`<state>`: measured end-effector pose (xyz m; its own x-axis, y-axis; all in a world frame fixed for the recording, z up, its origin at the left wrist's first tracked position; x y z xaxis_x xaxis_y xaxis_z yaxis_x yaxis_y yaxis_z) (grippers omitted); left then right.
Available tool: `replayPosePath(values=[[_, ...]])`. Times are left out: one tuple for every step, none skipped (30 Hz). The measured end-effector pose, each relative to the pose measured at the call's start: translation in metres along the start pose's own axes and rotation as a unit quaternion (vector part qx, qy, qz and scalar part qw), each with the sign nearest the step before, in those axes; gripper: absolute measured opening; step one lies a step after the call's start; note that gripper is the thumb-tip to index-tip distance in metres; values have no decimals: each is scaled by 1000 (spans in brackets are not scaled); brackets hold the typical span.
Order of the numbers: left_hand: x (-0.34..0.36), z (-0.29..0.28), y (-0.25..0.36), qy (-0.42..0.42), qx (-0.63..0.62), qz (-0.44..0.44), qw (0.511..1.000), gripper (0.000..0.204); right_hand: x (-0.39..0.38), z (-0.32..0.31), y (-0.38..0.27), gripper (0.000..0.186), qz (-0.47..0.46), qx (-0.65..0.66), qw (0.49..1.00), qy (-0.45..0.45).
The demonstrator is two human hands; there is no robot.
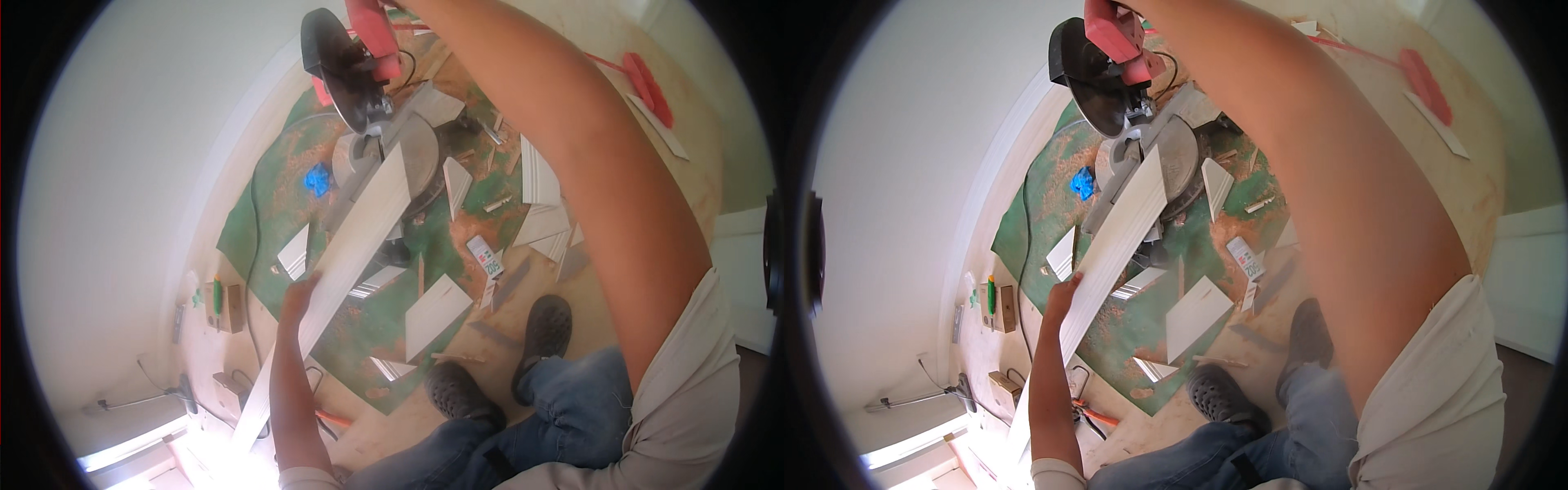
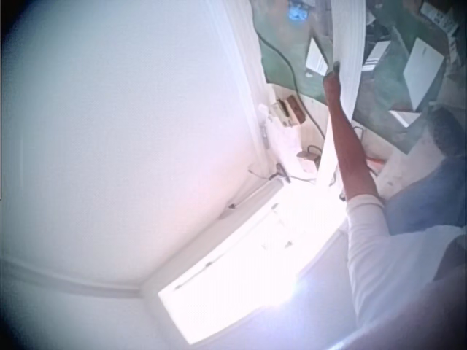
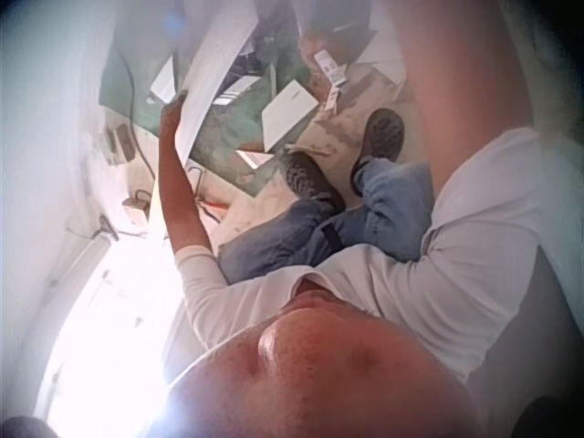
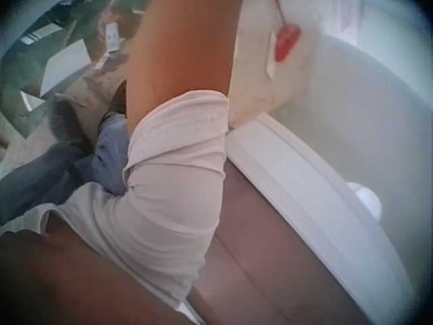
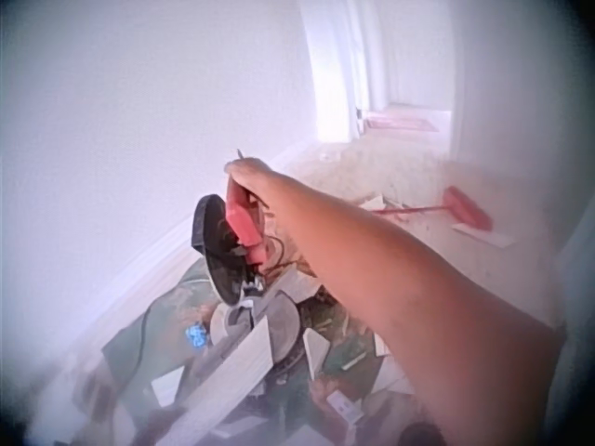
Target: Measure and cut white crown molding using a power miter saw.
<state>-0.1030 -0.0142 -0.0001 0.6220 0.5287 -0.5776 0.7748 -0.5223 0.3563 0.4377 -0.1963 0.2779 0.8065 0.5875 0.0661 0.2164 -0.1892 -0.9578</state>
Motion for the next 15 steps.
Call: replayPosePath(values=[[3, -3, 3, 4, 1, 0, 1000, 75, -1, -3, 3, 44, -9, 18, 1000, -6], [6, -2, 7, 7, 2, 2, 1000, 75, -4, -10, 9, 44, -8, 13, 1000, -3], [6, -1, 8, 11, -5, -3, 1000, 73, -14, -12, 10, 44, -45, 1, 999, 22], [10, 1, 7, 8, -6, 0, 1000, 73, -24, -16, 10, 45, -83, -12, 995, 50], [13, 2, 5, 9, -4, -6, 1000, 76, -34, -20, 14, 45, -80, -17, 995, 54], [16, 4, 2, 8, -1, -10, 1000, 78, -48, -28, 14, 45, -107, 0, 990, 89], [18, 6, 0, 33, -33, 20, 999, 75, -64, -40, 22, 45, -132, 13, 983, 124], [20, 5, -3, 58, -66, 49, 995, 73, -80, -50, 33, 45, -124, 0, 984, 130], [8, -8, -9, 77, -55, 41, 995, 69, -95, -46, 50, 44, -73, -69, 989, 106], [7, -15, -3, 69, -68, 39, 995, 70, -108, -61, 70, 44, -22, -146, 985, 89], [18, -15, 7, 54, -54, 23, 997, 71, -123, -85, 111, 32, -41, -153, 986, 58], [23, -18, 7, 46, -38, -5, 998, 72, -141, -97, 138, 41, -3, -172, 983, 67], [25, -19, 11, 45, -40, -5, 998, 72, -159, -109, 164, 51, 34, -188, 979, 75], [32, -16, 25, 42, -38, 0, 998, 73, -176, -138, 201, 53, 90, -269, 958, 29], [38, -12, 38, 39, -37, 5, 999, 75, -202, -162, 238, 48, 125, -345, 929, 34]])
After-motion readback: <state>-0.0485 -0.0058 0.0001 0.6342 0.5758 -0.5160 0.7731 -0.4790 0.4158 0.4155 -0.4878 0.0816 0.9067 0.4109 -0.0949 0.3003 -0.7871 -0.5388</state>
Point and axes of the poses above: each hand's wrist, its own x-axis towards the middle knuckle, its own z-axis out of the palm, y = z × x, the point moved 4 cm from there along x, towards the middle knuckle, and after that the axes turned 2 degrees about -y, right-handed, at the moved point
